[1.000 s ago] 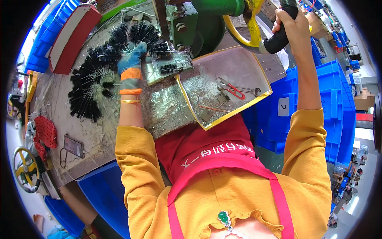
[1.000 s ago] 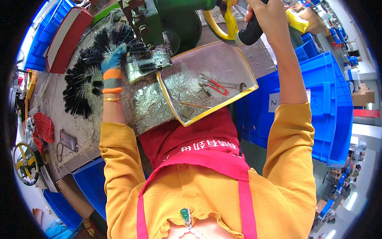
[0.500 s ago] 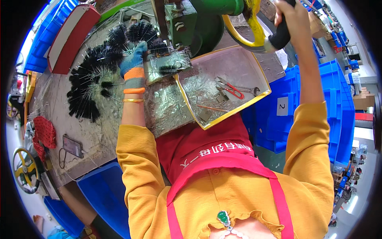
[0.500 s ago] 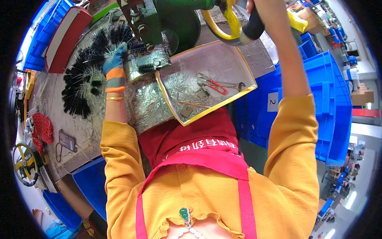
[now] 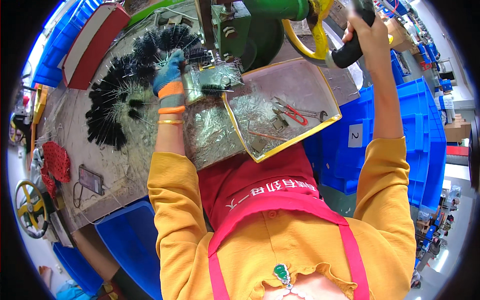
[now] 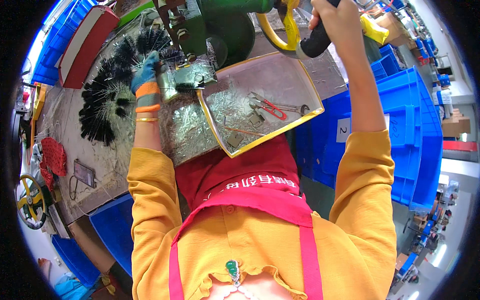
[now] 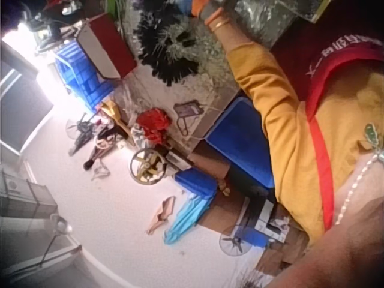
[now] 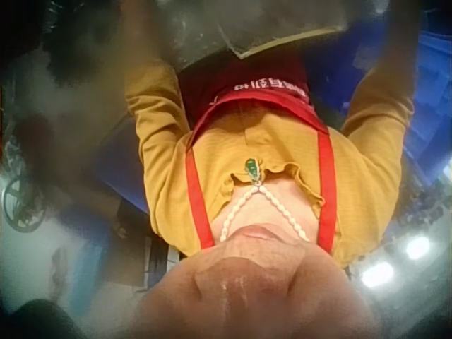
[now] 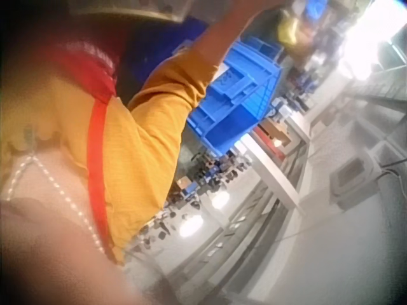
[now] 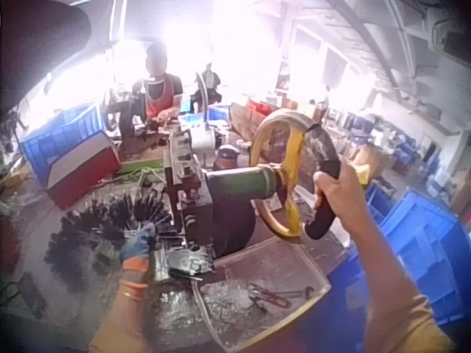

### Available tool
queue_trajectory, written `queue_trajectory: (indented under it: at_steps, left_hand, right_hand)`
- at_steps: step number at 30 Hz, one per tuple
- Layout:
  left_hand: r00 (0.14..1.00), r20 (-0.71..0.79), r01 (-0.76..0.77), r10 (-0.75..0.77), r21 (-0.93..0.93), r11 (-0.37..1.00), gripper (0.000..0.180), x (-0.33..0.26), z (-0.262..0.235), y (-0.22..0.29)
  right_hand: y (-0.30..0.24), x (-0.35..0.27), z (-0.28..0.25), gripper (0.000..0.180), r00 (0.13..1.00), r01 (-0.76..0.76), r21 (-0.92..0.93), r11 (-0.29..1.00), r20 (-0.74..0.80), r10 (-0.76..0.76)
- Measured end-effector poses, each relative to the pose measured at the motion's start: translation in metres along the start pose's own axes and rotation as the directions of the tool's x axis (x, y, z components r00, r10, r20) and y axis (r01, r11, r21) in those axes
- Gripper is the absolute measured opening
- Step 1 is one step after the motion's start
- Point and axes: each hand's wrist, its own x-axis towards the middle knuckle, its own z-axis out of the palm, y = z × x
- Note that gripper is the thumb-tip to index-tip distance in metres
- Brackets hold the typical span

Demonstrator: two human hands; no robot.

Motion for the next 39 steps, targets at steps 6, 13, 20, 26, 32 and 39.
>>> queue_trajectory:
  at_steps: [6, 13, 20, 26, 32, 39]
  left_hand:
    - [1.0, 0.005, 0.024, -0.025, 0.1, 0.995, 0.025, 0.01, 0.003, -0.01]
    - [0.998, -0.063, 0.011, -0.005, 0.084, 0.996, 0.022, 0.0, 0.013, -0.002]
    - [0.995, -0.088, 0.043, -0.041, 0.018, 0.999, 0.026, 0.002, 0.014, -0.006]
    - [0.996, -0.089, 0.018, -0.015, 0.034, 0.999, 0.025, -0.007, 0.012, 0.001]
    - [0.998, -0.047, -0.04, 0.038, -0.036, 0.999, 0.029, -0.005, 0.01, -0.006]
    - [0.983, -0.171, -0.021, 0.06, 0.226, 0.974, 0.027, 0.01, -0.004, -0.019]
  right_hand:
    - [-0.048, 0.025, 0.002, 0.013, 0.996, -0.089, -0.14, 0.986, -0.004, 0.09]
    - [-0.04, 0.035, -0.002, 0.01, 0.996, -0.078, -0.085, 0.993, 0.04, 0.082]
    - [0.058, -0.05, 0.041, 0.014, 0.914, 0.312, 0.195, 0.93, -0.329, -0.237]
    - [0.037, -0.029, 0.02, 0.012, 0.968, 0.168, 0.155, 0.973, -0.213, -0.134]
    - [0.018, -0.023, 0.008, 0.012, 0.987, 0.101, 0.085, 0.991, -0.132, -0.089]
    - [0.019, -0.017, 0.007, 0.027, 0.945, 0.254, -0.275, 0.927, -0.133, -0.298]
